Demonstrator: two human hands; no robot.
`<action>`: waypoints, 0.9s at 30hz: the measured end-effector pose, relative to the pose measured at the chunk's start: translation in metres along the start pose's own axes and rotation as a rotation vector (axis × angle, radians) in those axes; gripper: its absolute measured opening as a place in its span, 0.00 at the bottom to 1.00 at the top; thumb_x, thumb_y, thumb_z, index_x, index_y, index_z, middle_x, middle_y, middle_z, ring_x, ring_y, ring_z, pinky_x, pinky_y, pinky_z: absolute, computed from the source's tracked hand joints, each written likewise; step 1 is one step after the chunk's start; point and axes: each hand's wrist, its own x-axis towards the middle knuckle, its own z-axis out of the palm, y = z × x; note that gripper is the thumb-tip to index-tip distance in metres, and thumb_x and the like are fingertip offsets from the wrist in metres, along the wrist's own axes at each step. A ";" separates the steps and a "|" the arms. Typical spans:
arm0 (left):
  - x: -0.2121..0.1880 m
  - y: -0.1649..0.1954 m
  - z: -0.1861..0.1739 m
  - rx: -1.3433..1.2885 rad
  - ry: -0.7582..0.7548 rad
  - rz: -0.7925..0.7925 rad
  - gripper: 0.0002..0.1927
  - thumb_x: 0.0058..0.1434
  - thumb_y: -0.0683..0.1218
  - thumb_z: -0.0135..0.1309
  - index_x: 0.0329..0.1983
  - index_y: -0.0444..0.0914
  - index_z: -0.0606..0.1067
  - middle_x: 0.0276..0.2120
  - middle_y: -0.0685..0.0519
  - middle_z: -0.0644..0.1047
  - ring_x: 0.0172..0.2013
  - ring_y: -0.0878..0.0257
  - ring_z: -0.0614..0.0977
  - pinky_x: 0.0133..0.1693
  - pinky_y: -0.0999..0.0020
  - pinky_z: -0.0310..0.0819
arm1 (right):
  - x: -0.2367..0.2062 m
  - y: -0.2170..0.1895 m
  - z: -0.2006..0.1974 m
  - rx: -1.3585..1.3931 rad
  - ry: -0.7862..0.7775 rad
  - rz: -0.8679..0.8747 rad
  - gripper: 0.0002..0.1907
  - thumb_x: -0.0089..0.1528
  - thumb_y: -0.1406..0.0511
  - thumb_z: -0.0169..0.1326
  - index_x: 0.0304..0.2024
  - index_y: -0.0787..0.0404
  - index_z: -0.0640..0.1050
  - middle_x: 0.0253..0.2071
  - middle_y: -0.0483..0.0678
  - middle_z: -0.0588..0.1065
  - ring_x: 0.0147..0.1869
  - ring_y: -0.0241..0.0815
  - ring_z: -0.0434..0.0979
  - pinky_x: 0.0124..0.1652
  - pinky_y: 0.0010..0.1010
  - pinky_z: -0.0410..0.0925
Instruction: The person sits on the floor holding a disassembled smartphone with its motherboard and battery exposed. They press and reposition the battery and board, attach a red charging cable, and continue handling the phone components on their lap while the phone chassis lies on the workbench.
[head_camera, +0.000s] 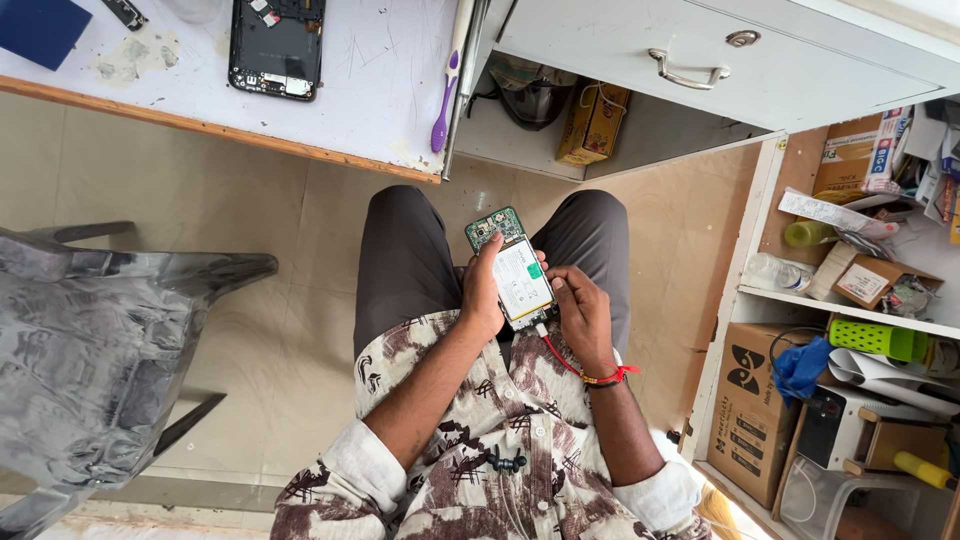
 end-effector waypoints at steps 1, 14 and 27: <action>0.000 0.001 0.000 -0.002 -0.001 0.005 0.27 0.69 0.60 0.46 0.49 0.30 0.75 0.40 0.40 0.82 0.40 0.51 0.85 0.46 0.56 0.81 | 0.000 0.000 0.001 -0.007 -0.001 0.004 0.08 0.70 0.70 0.48 0.43 0.66 0.78 0.33 0.50 0.77 0.36 0.36 0.75 0.40 0.28 0.69; 0.000 0.004 -0.001 0.010 0.027 -0.005 0.24 0.68 0.58 0.49 0.48 0.32 0.75 0.40 0.41 0.82 0.40 0.54 0.85 0.45 0.58 0.82 | 0.003 0.003 0.008 -0.059 0.016 0.024 0.06 0.69 0.71 0.48 0.43 0.65 0.77 0.30 0.52 0.76 0.33 0.39 0.73 0.36 0.30 0.68; 0.007 0.007 -0.008 -0.006 0.029 -0.013 0.22 0.67 0.57 0.52 0.47 0.32 0.75 0.39 0.42 0.83 0.38 0.54 0.85 0.41 0.56 0.82 | 0.009 -0.005 0.016 -0.097 0.031 0.028 0.07 0.68 0.71 0.48 0.44 0.65 0.77 0.30 0.54 0.76 0.32 0.39 0.74 0.37 0.30 0.68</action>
